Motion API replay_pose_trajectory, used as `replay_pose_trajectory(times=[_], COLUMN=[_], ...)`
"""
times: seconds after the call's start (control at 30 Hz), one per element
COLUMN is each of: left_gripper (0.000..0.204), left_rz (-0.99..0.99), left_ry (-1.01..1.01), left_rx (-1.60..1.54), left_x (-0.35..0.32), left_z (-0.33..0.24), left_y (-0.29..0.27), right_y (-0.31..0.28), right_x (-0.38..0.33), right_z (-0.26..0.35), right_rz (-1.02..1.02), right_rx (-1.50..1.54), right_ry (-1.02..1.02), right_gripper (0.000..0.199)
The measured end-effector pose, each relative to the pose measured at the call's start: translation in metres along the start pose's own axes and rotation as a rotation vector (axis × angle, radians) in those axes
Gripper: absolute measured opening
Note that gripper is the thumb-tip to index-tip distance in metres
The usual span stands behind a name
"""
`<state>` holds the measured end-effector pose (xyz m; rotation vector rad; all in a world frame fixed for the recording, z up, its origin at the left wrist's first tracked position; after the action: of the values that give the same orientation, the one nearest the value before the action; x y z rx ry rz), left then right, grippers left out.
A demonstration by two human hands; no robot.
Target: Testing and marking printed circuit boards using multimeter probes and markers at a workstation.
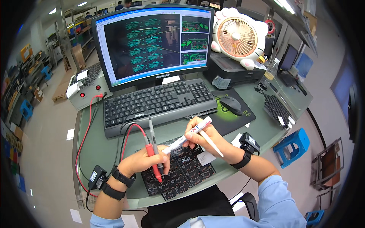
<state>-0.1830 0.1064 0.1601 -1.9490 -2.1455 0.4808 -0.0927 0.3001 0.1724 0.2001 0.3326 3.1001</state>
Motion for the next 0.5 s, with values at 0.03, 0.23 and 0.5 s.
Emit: replay_pose_trajectory(times=[0.03,0.23,0.5], left_gripper=[0.045,0.044,0.044], left_rz=[0.003,-0.019,-0.020], left_ry=[-0.002,-0.012,-0.098], left_rx=[0.001,-0.014,-0.050], left_x=[0.000,0.000,0.001], left_z=[0.001,0.001,0.007], left_y=[0.000,0.002,0.004], right_y=[0.002,0.003,0.005], right_x=[0.001,0.003,0.000], right_z=[0.000,-0.006,-0.010], right_rz=[0.047,0.048,-0.034], right_rx=[0.014,0.048,0.069], right_ry=[-0.001,0.115,0.146], right_gripper=[0.021,0.023,0.019])
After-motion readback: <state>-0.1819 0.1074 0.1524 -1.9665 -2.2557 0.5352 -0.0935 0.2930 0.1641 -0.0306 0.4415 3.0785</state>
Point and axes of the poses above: each hand's wrist, its own x-axis towards the middle knuckle, its own y-axis out of the palm, z = x × y, the point moved 3 cm from there along x, towards the middle knuckle, and after that the axes turned 12 degrees about x, right-handed, at the moved point
